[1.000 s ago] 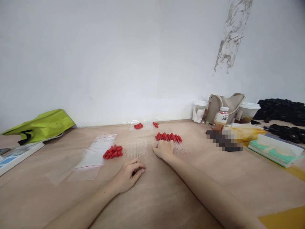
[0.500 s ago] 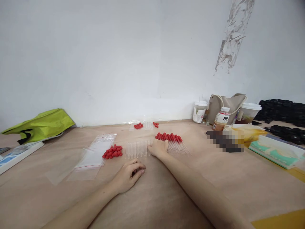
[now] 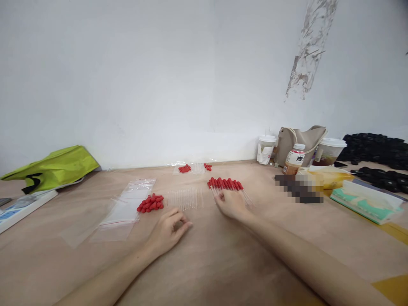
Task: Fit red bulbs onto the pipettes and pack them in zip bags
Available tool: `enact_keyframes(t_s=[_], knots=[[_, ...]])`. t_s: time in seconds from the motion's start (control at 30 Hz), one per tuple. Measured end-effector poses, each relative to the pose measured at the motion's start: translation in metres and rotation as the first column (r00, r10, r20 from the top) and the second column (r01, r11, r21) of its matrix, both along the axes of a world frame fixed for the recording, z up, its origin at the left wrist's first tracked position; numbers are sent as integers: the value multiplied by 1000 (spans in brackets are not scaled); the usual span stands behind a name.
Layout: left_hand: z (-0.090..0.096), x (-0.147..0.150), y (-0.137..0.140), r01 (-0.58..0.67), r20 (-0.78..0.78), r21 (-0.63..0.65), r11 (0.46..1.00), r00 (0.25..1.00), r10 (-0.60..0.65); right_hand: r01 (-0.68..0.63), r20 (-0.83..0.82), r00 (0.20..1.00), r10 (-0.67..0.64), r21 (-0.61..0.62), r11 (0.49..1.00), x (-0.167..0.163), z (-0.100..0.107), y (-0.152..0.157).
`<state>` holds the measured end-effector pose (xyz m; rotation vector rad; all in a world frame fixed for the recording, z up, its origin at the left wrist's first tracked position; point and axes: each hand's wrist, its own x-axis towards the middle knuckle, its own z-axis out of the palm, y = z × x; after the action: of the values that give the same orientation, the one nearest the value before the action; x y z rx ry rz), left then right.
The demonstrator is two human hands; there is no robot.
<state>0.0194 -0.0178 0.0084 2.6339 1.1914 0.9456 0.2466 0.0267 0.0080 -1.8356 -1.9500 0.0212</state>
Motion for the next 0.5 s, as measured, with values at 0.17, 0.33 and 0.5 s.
enact_keyframes(t_s=[0.17, 0.33, 0.5], knots=[[28, -35, 35, -282, 41, 125, 951, 959, 279, -100, 22, 995, 97, 213, 972, 36, -16, -26], [46, -82, 78, -512, -59, -174, 841, 858, 510, -108, -66, 988, 137, 327, 939, 45, -25, -27], [49, -98, 102, -579, -155, -378, 723, 809, 567, -165, -134, 966, 220, 333, 928, 43, -29, -26]])
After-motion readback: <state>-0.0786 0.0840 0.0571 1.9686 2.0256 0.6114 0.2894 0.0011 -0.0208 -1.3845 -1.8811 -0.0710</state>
